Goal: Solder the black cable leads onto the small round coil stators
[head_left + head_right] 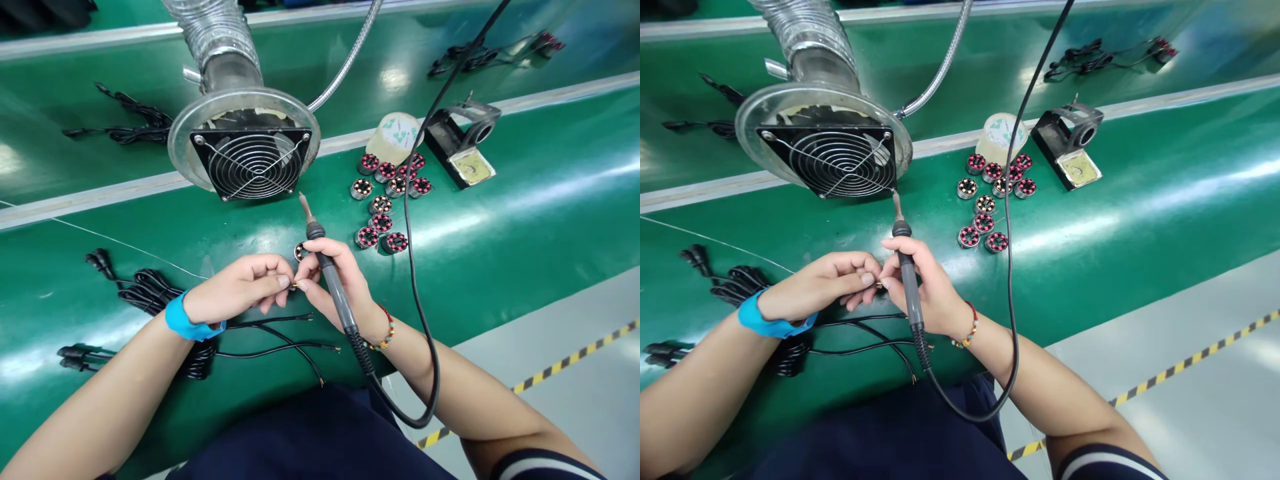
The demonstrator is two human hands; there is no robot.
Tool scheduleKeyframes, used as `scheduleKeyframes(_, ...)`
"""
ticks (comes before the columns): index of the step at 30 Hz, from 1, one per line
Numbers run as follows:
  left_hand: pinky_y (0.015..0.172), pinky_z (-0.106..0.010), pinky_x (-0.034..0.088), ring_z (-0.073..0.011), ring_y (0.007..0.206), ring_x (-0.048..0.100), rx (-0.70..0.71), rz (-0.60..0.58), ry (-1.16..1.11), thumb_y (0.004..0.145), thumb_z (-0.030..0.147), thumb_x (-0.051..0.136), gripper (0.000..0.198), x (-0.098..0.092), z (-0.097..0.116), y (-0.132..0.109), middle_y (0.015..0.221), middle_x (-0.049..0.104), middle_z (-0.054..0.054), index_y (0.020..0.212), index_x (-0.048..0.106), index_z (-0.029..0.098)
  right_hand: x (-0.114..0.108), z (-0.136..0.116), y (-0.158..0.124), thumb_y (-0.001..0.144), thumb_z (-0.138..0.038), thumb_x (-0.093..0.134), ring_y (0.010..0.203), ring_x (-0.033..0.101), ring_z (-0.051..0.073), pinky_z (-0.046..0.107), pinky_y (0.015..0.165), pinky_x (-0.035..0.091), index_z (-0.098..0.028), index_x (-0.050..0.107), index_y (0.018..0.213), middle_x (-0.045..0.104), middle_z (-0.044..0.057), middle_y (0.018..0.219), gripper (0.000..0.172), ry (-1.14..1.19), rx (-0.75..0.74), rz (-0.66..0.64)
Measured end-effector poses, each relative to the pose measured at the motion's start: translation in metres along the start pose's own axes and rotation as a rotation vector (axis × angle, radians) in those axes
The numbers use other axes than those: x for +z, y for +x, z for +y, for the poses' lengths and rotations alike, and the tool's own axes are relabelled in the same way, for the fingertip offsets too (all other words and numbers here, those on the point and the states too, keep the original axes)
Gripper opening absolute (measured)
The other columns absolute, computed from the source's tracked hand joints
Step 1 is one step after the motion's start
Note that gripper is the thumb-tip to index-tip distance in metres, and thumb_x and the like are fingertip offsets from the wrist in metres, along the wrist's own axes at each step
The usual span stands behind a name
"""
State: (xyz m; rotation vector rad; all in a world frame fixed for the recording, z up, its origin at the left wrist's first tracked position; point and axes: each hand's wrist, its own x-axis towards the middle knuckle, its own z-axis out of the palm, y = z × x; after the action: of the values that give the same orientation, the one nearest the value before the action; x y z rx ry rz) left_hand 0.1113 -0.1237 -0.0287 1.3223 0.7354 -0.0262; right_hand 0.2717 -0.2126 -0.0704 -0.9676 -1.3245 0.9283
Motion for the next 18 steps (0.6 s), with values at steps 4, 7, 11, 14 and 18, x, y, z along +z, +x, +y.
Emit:
scheduleKeyframes(4,0.055,-0.021,0.037,-0.0076,0.056,0.047,0.022,0.079,0.036,0.077,0.028,0.059,0.013,0.0,0.001,0.001,0.061,0.057,0.004,0.072,0.057,0.017,0.002,0.003,-0.002,0.086,-0.012,0.057,0.075,0.061,0.009,0.025,0.074,0.054,-0.028,0.042,0.123,0.059,-0.004,0.087,0.042,-0.092,0.002,0.001)
scheduleKeyframes(7,0.055,-0.021,0.035,-0.008,0.056,0.044,0.019,0.158,0.065,0.073,0.025,0.058,0.01,0.0,0.001,0.003,0.058,0.053,0.005,0.067,0.056,0.017,0.0,0.002,-0.001,0.086,-0.013,0.056,0.082,0.063,0.011,0.029,0.079,0.055,-0.027,0.04,0.126,0.061,-0.002,0.091,0.045,-0.196,0.001,-0.008)
scheduleKeyframes(11,0.053,-0.022,0.033,-0.009,0.054,0.042,-0.015,0.32,0.135,0.07,0.024,0.054,0.008,-0.002,-0.002,0.008,0.057,0.052,0.004,0.065,0.056,0.018,-0.007,0.003,0.001,0.084,-0.012,0.056,0.102,0.061,0.018,0.04,0.094,0.05,-0.027,0.041,0.129,0.064,0.004,0.106,0.049,-0.489,0.051,0.069)
scheduleKeyframes(14,0.054,-0.022,0.034,-0.0093,0.055,0.044,-0.035,0.405,0.169,0.069,0.022,0.054,0.007,-0.004,-0.003,0.011,0.056,0.052,0.004,0.064,0.056,0.018,-0.011,0.007,0.001,0.082,-0.011,0.055,0.107,0.061,0.022,0.044,0.095,0.05,-0.025,0.043,0.128,0.064,0.007,0.113,0.049,-0.636,0.139,0.088)
scheduleKeyframes(18,0.055,-0.021,0.036,-0.0085,0.055,0.046,-0.029,0.44,0.175,0.068,0.019,0.053,0.007,-0.005,-0.003,0.013,0.056,0.053,0.004,0.062,0.056,0.017,-0.011,0.007,0.002,0.085,-0.011,0.054,0.107,0.064,0.019,0.04,0.095,0.053,-0.024,0.044,0.129,0.066,0.007,0.116,0.047,-0.592,0.159,0.048)
